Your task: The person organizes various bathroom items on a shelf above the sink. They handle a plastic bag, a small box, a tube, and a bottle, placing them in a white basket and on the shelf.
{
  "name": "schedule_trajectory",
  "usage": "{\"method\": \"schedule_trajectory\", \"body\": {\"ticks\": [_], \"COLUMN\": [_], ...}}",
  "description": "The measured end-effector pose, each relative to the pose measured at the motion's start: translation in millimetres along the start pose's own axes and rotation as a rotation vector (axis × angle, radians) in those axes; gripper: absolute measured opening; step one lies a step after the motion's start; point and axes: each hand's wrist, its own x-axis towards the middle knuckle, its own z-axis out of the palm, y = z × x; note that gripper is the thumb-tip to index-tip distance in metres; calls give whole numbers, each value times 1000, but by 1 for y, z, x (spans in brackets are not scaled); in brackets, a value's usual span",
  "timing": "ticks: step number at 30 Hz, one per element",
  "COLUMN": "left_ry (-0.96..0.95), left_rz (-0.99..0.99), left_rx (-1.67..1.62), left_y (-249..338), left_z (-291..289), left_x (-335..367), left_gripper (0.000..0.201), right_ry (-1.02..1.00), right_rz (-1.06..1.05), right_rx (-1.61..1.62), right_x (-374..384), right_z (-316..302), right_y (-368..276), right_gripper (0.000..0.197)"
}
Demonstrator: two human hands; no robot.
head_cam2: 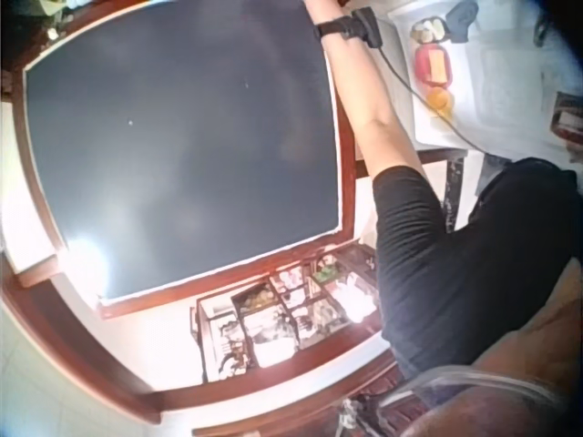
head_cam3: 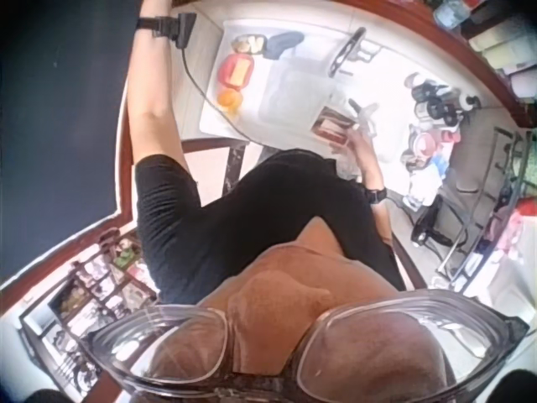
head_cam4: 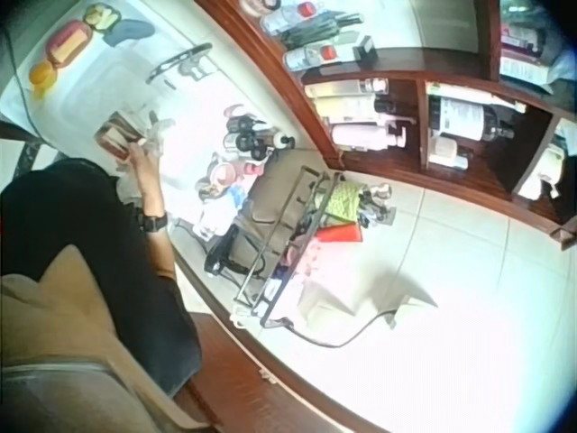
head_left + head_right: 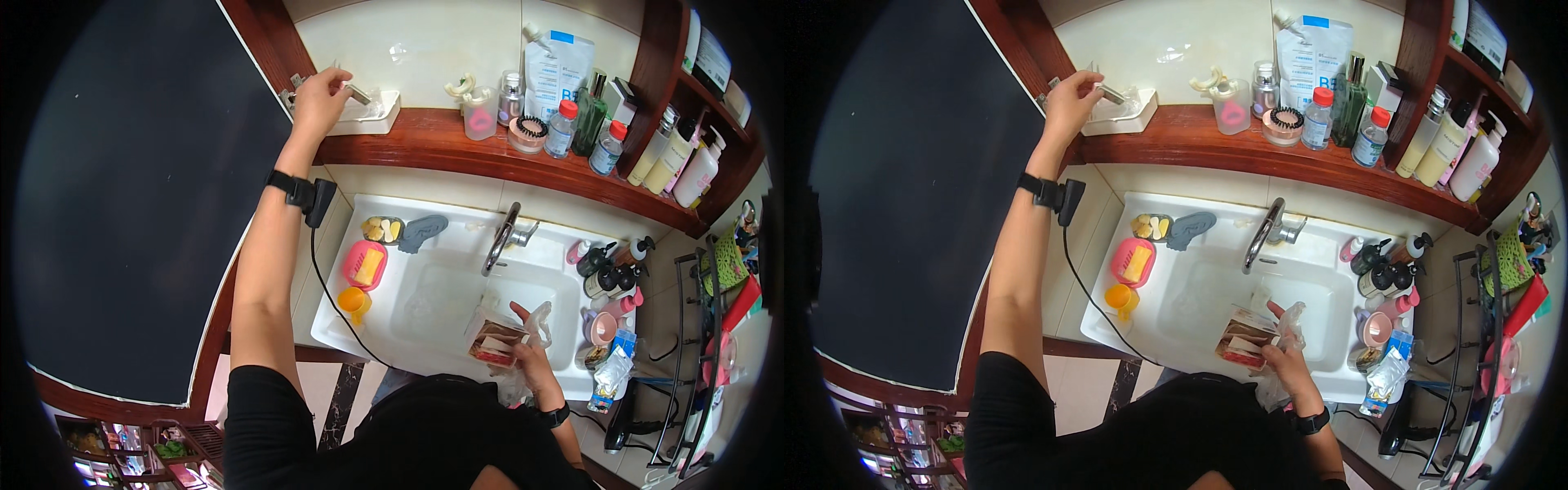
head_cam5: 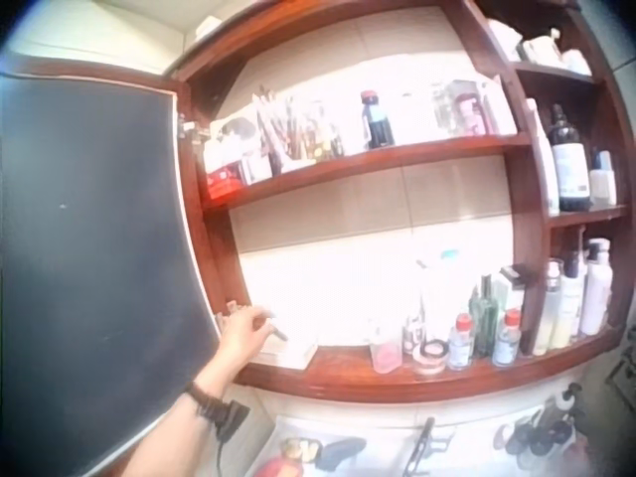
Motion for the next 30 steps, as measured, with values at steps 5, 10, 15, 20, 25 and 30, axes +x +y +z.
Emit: {"method": "schedule_trajectory", "body": {"ticks": [5, 10, 15, 20, 25, 30], "left_ry": [-137, -292, -256, -93, -154, -330], "left_rz": [71, 48, 60, 131, 201, 119], "left_rx": [-30, -9, -79, -119, 273, 390], "left_y": [-2, -10, -16, -15, -37, -43], "left_z": [42, 70, 78, 74, 46, 55], "left_x": [26, 38, 38, 35, 37, 39], "left_gripper": [26, 23, 26, 27, 30, 36], "right_ry": [42, 41, 68, 169, 143, 141], "right_rz": [-13, -36, -38, -32, -48, -14], "right_rx": [-51, -1, 50, -82, -91, -75], "right_x": [5, -1, -7, -7, -5, -2], "right_z": [-2, -3, -9, -17, -7, -1], "right_y": [8, 8, 15, 25, 15, 12], "right_gripper": [86, 88, 85, 83, 83, 85]}}
